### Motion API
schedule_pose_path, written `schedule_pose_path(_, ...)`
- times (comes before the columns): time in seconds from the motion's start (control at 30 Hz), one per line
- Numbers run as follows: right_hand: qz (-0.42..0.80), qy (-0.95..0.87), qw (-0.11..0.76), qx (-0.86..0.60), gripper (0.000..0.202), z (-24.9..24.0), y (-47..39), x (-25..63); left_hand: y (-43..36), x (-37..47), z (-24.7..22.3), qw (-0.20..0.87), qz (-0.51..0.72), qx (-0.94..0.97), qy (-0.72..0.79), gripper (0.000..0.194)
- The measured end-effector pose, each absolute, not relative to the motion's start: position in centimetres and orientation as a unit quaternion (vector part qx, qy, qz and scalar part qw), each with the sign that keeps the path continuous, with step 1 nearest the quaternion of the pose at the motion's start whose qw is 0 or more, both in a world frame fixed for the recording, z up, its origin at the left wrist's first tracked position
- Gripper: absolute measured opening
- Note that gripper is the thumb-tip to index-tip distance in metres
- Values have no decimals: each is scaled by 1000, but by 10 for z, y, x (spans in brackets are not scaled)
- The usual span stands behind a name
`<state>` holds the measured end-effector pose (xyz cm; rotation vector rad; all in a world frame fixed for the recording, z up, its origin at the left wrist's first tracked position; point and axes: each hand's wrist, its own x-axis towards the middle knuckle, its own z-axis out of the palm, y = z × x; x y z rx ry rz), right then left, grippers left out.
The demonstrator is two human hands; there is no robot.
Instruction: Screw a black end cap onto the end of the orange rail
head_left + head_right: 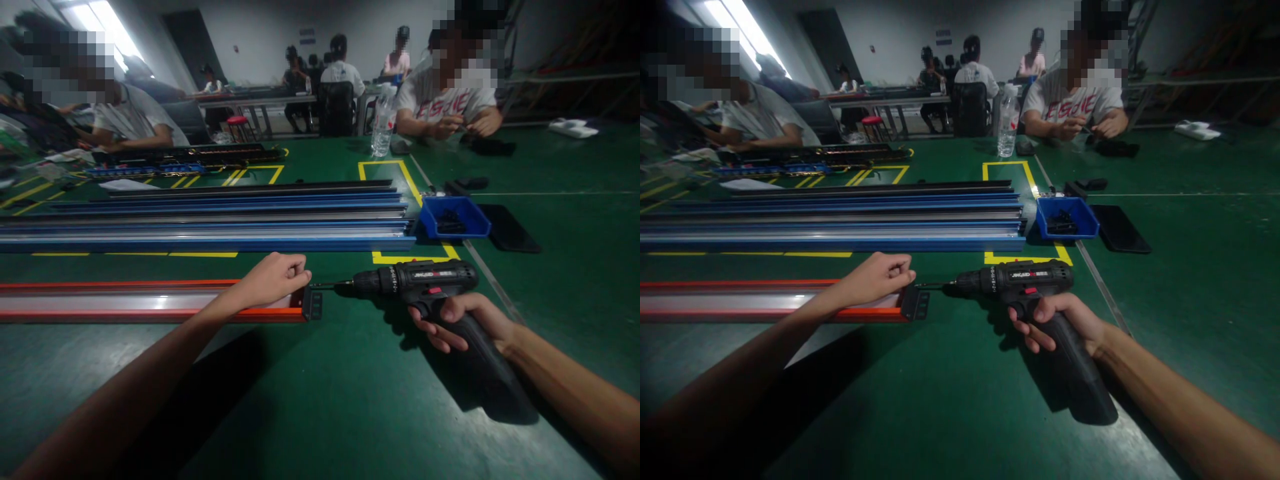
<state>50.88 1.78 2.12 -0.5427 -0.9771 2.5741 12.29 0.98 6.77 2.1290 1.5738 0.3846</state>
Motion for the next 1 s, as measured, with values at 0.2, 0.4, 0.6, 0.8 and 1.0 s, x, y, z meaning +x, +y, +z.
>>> schedule_pose_path(0.2, 908, -335, 167, -189, 31, 22, 16, 507, 10, 122, 65, 215, 137, 781, 570, 35)
schedule_pose_path(0.4, 915, -326, 167, -171, 35, 19, 16, 507, 11, 121, 63, 153, 87, 816, 551, 36)
schedule_pose_path(0.6, 914, -335, 175, -150, 36, 14, 17, 508, 11, 120, 62, 87, 33, 851, 516, 41)
schedule_pose_path(0.8, 907, -346, 171, -171, 34, 18, 18, 507, 11, 120, 59, 60, 26, 859, 508, 44)
schedule_pose_path(1.0, 908, -340, 162, -182, 37, 19, 19, 507, 13, 117, 55, 52, 17, 875, 481, 44)
